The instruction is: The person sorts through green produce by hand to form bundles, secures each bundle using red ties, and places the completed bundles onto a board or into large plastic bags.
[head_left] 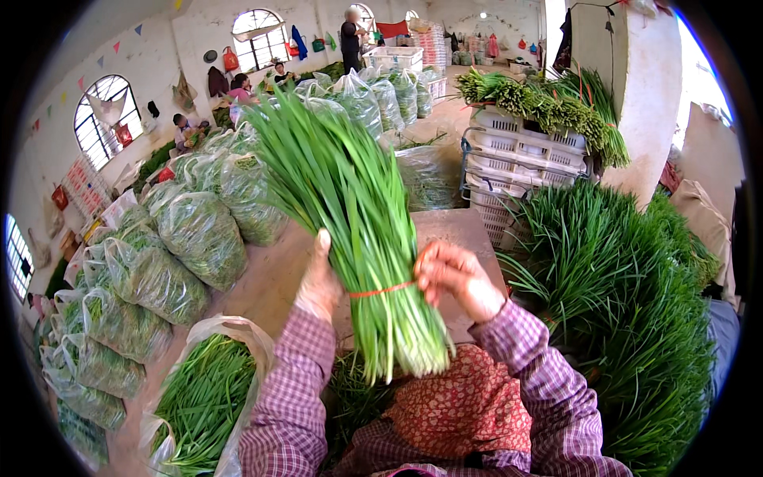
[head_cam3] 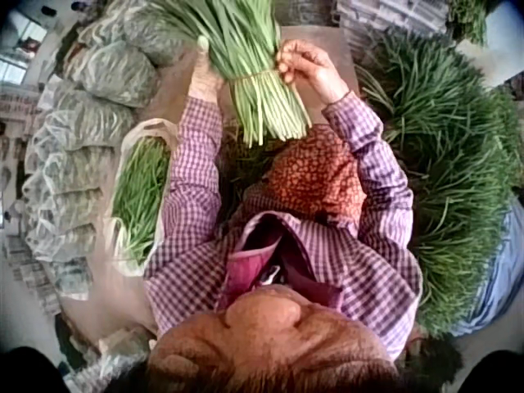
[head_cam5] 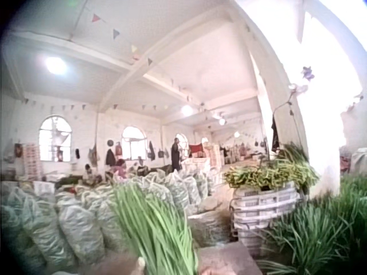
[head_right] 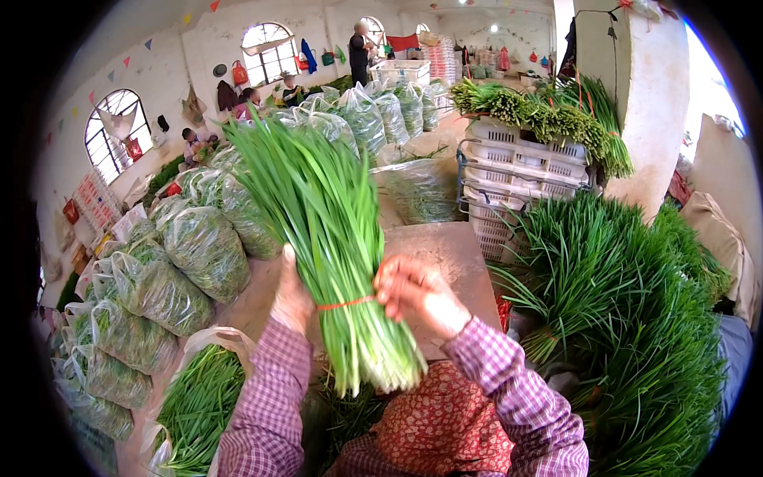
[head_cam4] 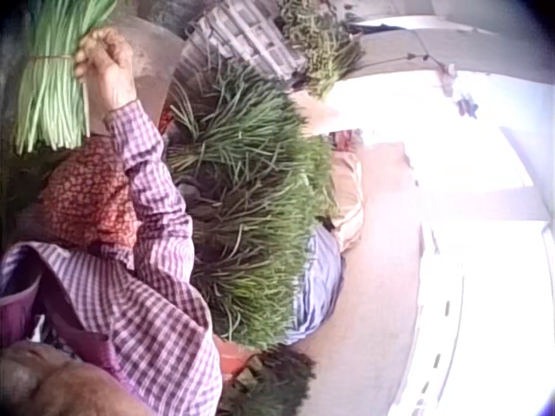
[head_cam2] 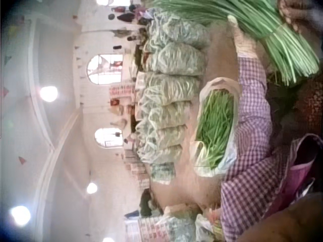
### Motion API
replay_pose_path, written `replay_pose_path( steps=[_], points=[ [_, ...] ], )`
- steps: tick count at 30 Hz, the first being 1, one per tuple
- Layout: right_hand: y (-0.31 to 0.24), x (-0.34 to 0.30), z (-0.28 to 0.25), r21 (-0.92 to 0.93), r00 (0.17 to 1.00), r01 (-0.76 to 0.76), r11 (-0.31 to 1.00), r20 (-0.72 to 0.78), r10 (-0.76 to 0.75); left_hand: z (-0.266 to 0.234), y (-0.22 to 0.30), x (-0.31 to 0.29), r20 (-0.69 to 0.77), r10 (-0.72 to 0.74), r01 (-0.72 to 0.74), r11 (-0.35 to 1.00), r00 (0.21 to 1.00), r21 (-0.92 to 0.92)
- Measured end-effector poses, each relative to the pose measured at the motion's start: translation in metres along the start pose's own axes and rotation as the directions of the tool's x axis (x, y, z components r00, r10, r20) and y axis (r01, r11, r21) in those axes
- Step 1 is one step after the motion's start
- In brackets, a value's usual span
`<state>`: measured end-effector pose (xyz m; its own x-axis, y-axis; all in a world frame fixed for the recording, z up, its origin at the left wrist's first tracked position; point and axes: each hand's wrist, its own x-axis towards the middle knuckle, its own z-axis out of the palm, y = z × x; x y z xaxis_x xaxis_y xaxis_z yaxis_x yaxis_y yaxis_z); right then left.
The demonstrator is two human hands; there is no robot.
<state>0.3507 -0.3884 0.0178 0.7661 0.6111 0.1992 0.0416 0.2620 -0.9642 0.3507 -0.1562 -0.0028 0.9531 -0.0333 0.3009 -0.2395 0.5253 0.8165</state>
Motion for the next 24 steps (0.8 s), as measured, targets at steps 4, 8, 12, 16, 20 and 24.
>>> replay_pose_path(
  steps=[4, 8, 12, 16, 20, 24],
  points=[
    [-0.027, 0.033, -0.013, 0.059, 0.979, 0.176, 0.983, -0.115, -0.168, 0.002, 0.032, 0.054, 0.155, 0.144, -0.151, 0.988, 0.977, 0.033],
    [-0.021, 0.044, -0.031, 0.029, 0.955, 0.256, 0.966, -0.160, -0.248, -0.005, 0.027, 0.067, 0.240, 0.067, -0.062, 0.998, 0.968, -0.027],
    [0.065, 0.037, -0.049, 0.039, 0.941, 0.066, 0.997, -0.335, -0.049, -0.038, -0.021, 0.033, 0.132, -0.129, 0.086, 0.953, 0.983, 0.291],
    [0.106, 0.020, -0.076, 0.102, 0.916, 0.077, 0.992, -0.399, -0.030, -0.123, -0.102, 0.010, 0.014, -0.277, 0.271, 0.948, 0.961, 0.167],
    [0.121, 0.027, -0.080, 0.223, 0.944, 0.048, 0.974, -0.327, 0.028, -0.085, -0.115, 0.007, 0.042, -0.422, 0.393, 0.873, 0.906, 0.289],
    [0.136, 0.049, -0.056, 0.208, 0.921, 0.131, 0.969, -0.389, -0.041, -0.136, -0.136, 0.031, 0.045, -0.200, 0.169, 0.911, 0.979, 0.376]
  ],
)
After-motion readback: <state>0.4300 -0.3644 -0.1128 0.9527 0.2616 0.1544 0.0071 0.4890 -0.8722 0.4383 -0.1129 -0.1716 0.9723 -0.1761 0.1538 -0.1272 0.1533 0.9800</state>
